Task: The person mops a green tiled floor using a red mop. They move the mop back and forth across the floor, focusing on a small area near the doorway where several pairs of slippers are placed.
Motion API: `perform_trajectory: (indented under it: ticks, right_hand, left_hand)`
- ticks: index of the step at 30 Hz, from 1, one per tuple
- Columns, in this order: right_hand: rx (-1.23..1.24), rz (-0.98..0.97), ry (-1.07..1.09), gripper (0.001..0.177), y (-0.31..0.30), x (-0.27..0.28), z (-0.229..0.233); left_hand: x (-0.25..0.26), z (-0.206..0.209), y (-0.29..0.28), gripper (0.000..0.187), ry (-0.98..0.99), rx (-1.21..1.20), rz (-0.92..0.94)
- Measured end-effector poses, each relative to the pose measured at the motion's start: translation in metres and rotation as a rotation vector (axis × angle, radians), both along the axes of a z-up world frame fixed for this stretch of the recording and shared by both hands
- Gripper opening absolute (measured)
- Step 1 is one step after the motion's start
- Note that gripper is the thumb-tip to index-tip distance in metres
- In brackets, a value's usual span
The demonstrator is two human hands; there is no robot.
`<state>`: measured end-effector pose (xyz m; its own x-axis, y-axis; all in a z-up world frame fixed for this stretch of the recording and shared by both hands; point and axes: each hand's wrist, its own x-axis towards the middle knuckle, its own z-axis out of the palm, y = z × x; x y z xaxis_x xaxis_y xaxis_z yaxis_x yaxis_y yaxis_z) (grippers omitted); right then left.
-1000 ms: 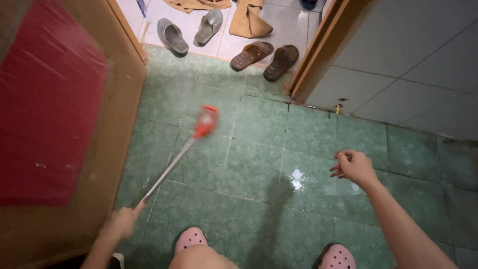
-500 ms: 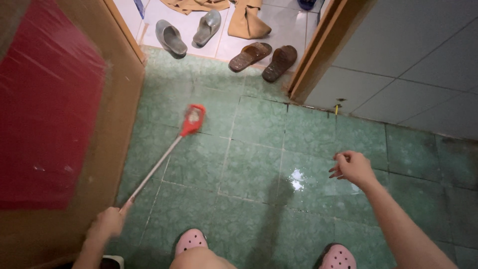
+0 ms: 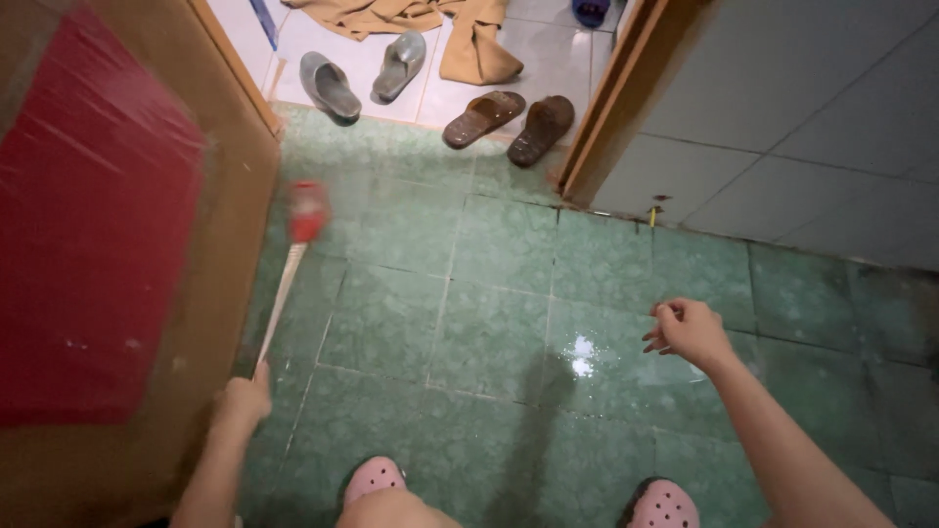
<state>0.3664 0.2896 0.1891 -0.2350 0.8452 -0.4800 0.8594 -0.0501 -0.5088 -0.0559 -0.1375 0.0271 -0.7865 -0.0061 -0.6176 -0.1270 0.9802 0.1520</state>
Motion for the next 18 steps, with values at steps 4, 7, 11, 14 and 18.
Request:
perform_trajectory:
  ticks: [4,7,11,14,18]
  right_hand:
    - [0.009,0.031,-0.022,0.035,0.004,0.006,-0.002]
    - [0.005,0.014,-0.002,0.036,0.011,0.007,-0.014]
    - [0.066,0.064,-0.076,0.038,0.015,0.004,-0.019]
    - [-0.001,-0.019,0.012,0.034,0.005,0.000,-0.004]
    - [0.009,0.012,-0.001,0.036,0.004,0.001,-0.003]
  left_hand:
    - [0.028,-0.022,0.012,0.079,-0.031,0.183,0.157]
    - [0.041,-0.021,0.004,0.082,-0.112,0.050,-0.144]
    - [0.043,0.018,0.011,0.081,-0.106,-0.146,-0.413]
    - [0.037,-0.064,0.016,0.082,-0.048,0.065,-0.204]
    - [0.064,-0.070,0.041,0.085,-0.085,0.133,-0.089]
